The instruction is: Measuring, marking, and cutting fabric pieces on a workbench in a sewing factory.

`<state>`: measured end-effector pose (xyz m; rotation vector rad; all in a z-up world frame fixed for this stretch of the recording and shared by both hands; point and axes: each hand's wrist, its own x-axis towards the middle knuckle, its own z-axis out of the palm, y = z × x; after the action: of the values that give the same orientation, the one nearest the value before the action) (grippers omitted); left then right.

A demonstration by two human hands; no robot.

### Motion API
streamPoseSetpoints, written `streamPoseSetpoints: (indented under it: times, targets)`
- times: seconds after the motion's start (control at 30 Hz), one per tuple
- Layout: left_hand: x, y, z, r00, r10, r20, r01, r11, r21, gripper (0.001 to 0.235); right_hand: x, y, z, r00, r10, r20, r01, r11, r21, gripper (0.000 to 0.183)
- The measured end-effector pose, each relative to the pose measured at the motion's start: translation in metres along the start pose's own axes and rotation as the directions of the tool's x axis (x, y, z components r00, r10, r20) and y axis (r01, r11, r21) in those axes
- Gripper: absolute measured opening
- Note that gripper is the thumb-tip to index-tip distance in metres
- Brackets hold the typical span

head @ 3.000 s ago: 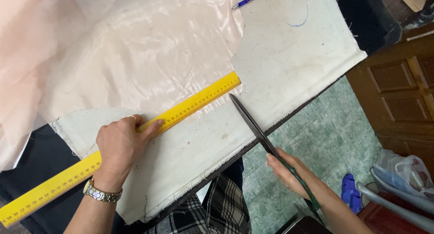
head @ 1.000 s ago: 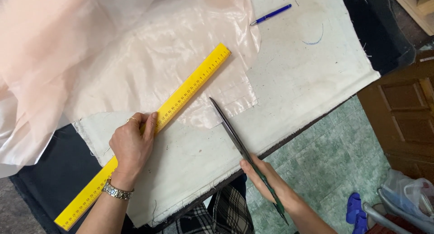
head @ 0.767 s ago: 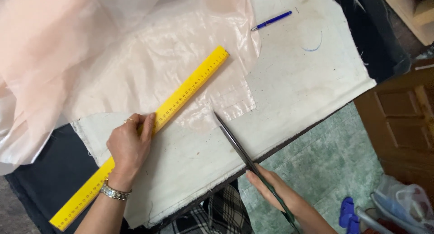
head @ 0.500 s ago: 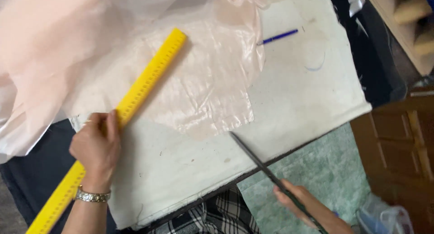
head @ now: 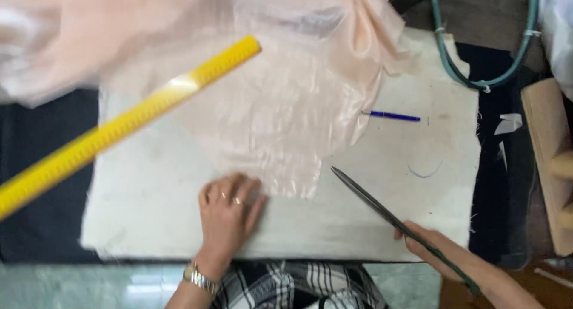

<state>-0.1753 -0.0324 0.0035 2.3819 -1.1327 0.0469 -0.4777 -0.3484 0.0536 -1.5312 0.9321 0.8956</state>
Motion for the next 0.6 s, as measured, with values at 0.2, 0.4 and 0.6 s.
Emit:
streamPoseSetpoints:
  times: [0.2,0.4,0.6]
  targets:
    - [-0.012,0.019,0.016,0.896,-0.386,-0.218,0.421,0.896,0.144,0.039,0.000,-0.051,-0.058,0.988,-0.046,0.150,0.095,0.936,-0.340,0.039]
    - [-0.022,0.062,0.030,0.859,-0.486,-0.164,0.501,0.863,0.066,0.049,0.042,-0.072,-0.099,0.906,-0.177,0.384,0.344,0.838,-0.424,0.049]
    - [-0.022,0.094,0.049,0.874,-0.429,-0.229,0.453,0.890,0.061,0.038,0.053,-0.094,-0.112,0.831,-0.249,0.497,0.488,0.756,-0.436,0.051]
